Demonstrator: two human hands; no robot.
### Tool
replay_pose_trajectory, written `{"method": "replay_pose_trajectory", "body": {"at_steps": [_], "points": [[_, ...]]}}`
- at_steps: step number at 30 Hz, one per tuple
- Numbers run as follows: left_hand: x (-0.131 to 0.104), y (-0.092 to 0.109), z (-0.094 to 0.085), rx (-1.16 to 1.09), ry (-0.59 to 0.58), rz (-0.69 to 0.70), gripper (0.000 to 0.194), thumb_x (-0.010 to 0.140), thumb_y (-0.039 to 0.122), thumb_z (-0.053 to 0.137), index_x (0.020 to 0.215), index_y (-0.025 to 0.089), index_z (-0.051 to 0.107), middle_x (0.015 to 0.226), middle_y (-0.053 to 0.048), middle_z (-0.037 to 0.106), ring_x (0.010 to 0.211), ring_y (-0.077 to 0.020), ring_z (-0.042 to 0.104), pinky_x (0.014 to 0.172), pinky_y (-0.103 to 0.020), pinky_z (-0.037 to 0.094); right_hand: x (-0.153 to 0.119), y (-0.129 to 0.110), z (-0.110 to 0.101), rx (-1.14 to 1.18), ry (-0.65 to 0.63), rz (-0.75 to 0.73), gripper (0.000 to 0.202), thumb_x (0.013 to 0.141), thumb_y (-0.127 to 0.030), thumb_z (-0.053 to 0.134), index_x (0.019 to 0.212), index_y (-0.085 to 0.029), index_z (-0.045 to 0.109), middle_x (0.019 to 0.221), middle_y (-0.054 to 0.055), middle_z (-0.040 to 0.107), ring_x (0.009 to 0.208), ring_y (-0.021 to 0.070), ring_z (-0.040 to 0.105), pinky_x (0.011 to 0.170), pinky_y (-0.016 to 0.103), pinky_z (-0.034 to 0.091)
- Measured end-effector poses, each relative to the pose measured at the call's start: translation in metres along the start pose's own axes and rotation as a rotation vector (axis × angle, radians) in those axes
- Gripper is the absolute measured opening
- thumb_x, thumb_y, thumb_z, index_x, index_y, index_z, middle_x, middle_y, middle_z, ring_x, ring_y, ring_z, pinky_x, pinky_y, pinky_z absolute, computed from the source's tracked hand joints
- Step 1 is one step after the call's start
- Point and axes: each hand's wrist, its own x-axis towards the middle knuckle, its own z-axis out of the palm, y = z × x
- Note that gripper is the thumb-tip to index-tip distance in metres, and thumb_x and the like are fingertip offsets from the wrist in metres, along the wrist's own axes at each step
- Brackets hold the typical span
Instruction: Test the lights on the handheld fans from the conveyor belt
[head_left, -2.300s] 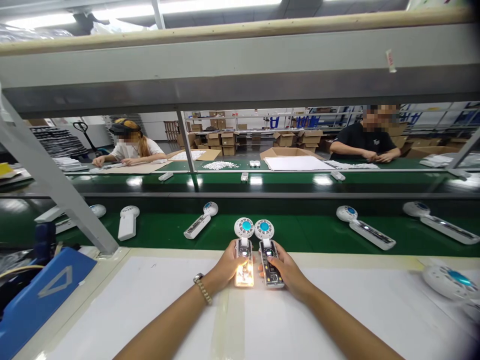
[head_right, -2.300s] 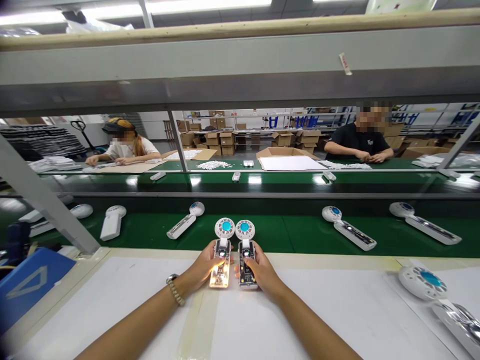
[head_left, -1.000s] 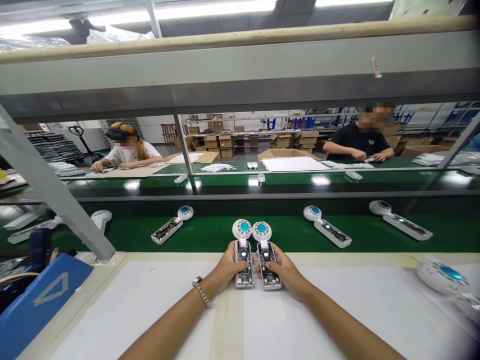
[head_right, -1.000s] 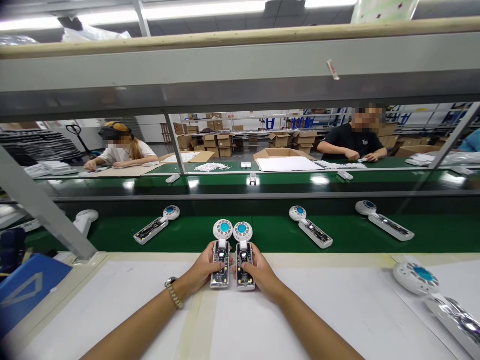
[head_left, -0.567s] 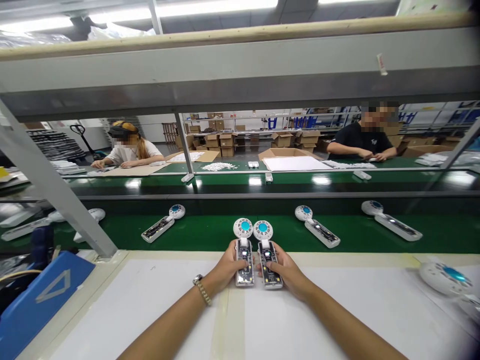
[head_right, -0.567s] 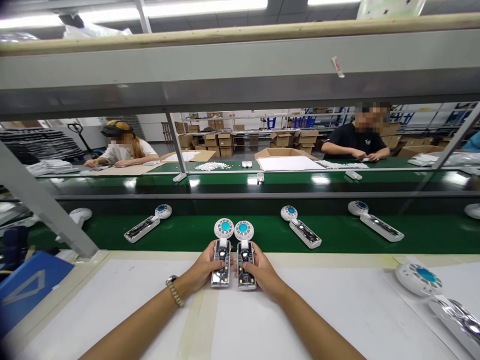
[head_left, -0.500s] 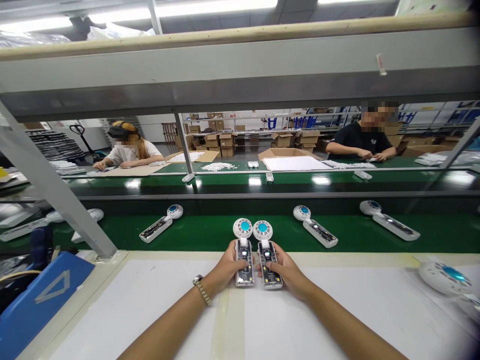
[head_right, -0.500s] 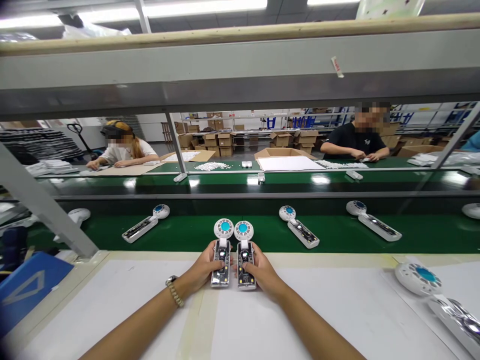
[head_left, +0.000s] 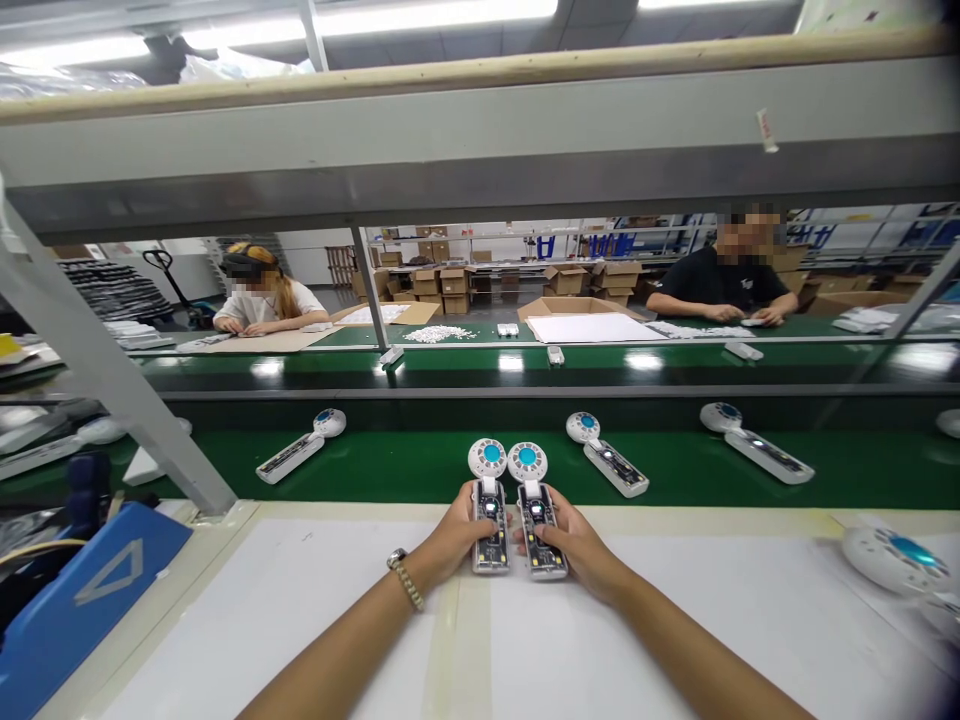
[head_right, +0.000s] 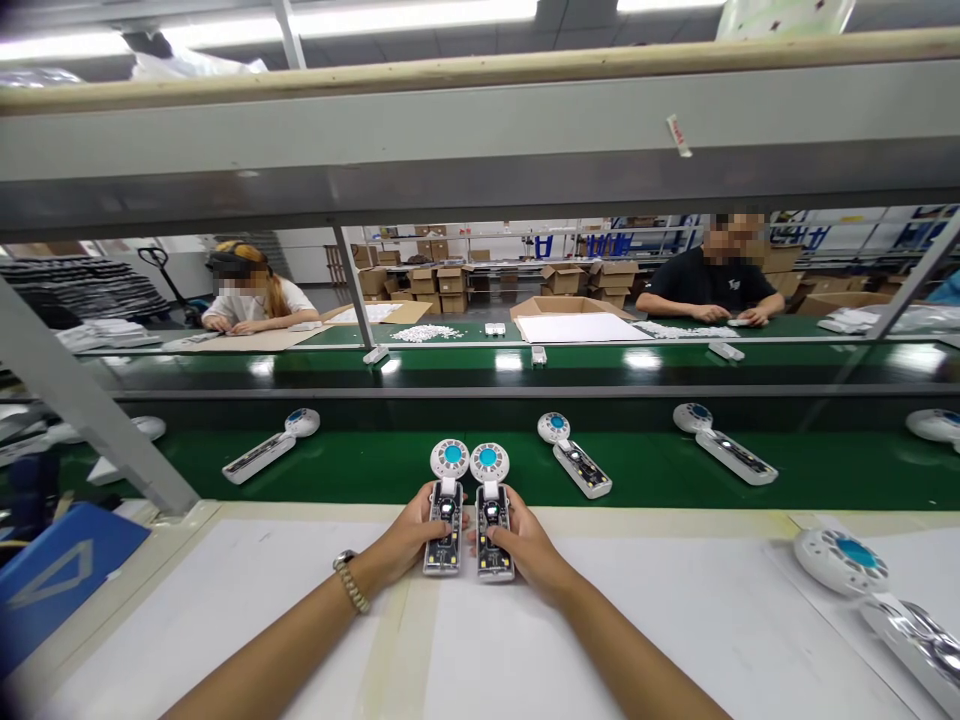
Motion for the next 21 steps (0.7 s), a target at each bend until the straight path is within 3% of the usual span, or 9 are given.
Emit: {"method": "replay_pose_trajectory", "body": {"at_steps": [7, 12, 15, 16, 18, 21], "points": [[-0.001, 0.002, 0.000, 0.013, 0.014, -0.011, 0.049, 0.062, 0.006, 0.061, 0.106, 0.018, 0.043, 0.093, -0.005, 0.057, 0.087, -0.0182, 0.058, 0.080, -0.034, 0.044, 0.000, 0.002, -0.003, 0.002, -0.008, 0.017, 0.064, 0.069, -0.026, 0.068, 0.121, -0.024, 0.032, 0.102, 0.007, 0.064, 0.092, 0.0245, 0.062, 0.080, 0.041, 0.047], [-0.003, 0.006, 0.001, -0.078, -0.041, -0.007, 0.049, 0.061, 0.012, 0.068, 0.105, 0.017, 0.048, 0.096, -0.008, 0.061, 0.091, -0.0217, 0.058, 0.078, -0.032, 0.045, 0.001, 0.002, -0.004, 0.056, -0.005, 0.019, 0.059, 0.066, -0.024, 0.069, 0.117, -0.025, 0.039, 0.091, 0.004, 0.066, 0.084, 0.0243, 0.064, 0.073, 0.038, 0.048], [-0.002, 0.009, 0.001, -0.176, -0.052, -0.035, 0.035, 0.070, 0.033, 0.064, 0.096, 0.013, 0.055, 0.090, -0.010, 0.064, 0.084, -0.0208, 0.060, 0.071, -0.029, 0.046, 0.003, -0.001, -0.004, 0.170, -0.031, 0.060, 0.034, 0.072, -0.041, 0.061, 0.099, -0.021, 0.052, 0.082, 0.004, 0.066, 0.071, 0.0219, 0.064, 0.066, 0.035, 0.048], [-0.001, 0.009, 0.001, -0.196, -0.036, -0.071, 0.038, 0.073, 0.044, 0.058, 0.092, 0.012, 0.056, 0.082, -0.010, 0.065, 0.076, -0.0197, 0.061, 0.068, -0.028, 0.046, 0.003, -0.003, -0.004, 0.201, -0.046, 0.082, 0.035, 0.076, -0.051, 0.054, 0.091, -0.019, 0.055, 0.076, 0.004, 0.065, 0.065, 0.0207, 0.063, 0.063, 0.034, 0.047], [0.002, 0.011, 0.000, -0.198, 0.020, -0.155, 0.055, 0.075, 0.063, 0.043, 0.085, 0.010, 0.057, 0.064, -0.008, 0.064, 0.060, -0.0169, 0.059, 0.061, -0.027, 0.046, 0.004, -0.008, -0.006, 0.240, -0.084, 0.124, 0.053, 0.078, -0.066, 0.037, 0.075, -0.017, 0.057, 0.062, 0.004, 0.061, 0.052, 0.0175, 0.059, 0.057, 0.031, 0.046], [0.006, 0.014, -0.007, -0.139, 0.157, -0.201, 0.067, 0.071, 0.074, 0.033, 0.077, 0.012, 0.056, 0.046, -0.004, 0.057, 0.044, -0.0138, 0.052, 0.051, -0.025, 0.043, 0.003, -0.021, -0.022, 0.243, -0.110, 0.117, 0.067, 0.074, -0.075, 0.025, 0.059, -0.016, 0.054, 0.046, 0.001, 0.051, 0.037, 0.0124, 0.047, 0.047, 0.027, 0.041]]}}
